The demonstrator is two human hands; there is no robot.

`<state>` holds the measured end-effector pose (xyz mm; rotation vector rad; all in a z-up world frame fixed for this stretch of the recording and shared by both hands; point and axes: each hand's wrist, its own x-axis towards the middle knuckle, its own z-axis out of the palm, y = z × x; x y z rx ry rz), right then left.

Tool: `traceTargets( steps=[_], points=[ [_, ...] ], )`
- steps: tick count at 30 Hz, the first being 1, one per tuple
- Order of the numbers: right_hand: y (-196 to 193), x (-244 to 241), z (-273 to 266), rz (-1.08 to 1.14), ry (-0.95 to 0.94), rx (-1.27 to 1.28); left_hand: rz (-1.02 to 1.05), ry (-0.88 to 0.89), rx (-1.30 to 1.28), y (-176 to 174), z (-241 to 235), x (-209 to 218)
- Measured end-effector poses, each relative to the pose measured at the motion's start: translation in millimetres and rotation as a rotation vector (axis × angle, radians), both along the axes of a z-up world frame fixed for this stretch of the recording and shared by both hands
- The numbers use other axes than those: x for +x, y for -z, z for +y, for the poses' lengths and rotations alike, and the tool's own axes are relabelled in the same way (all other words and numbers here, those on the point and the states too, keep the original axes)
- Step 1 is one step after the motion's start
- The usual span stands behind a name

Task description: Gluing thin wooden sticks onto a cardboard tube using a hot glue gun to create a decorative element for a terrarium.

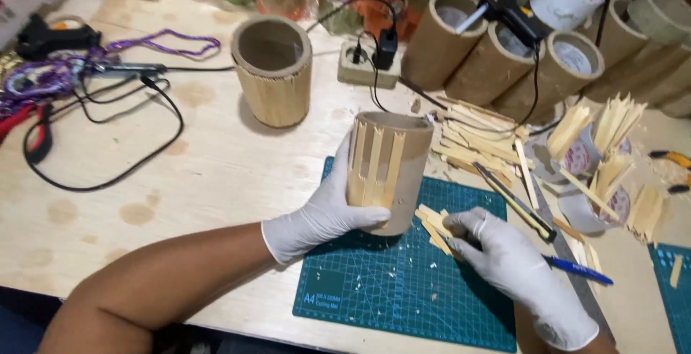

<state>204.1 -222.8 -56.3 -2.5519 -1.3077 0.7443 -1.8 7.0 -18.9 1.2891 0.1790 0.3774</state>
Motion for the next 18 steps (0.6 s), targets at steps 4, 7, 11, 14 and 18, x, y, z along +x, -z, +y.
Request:
traceTargets(
  steps=[4, 7, 11, 14, 18],
  points=[
    [12, 8, 4, 0.073, 0.116, -0.049, 0.005, 0.006, -0.053, -1, 1, 0],
    [15, 10, -1, 0.1, 0.121, -0.018, 0.026, 0.024, -0.028, -4, 1, 1],
    [2, 8, -1, 0.126, 0.136, -0.008, 0.058, 0.033, -0.046, 1, 1, 6],
    [-1, 5, -2, 0.129, 0.113, -0.029, 0.023, 0.04, -0.068, 0, 0, 6],
    [-5, 4, -4, 0.143, 0.074, 0.064, 0.078, 0.025, -0.032, 1, -1, 5]
  ],
)
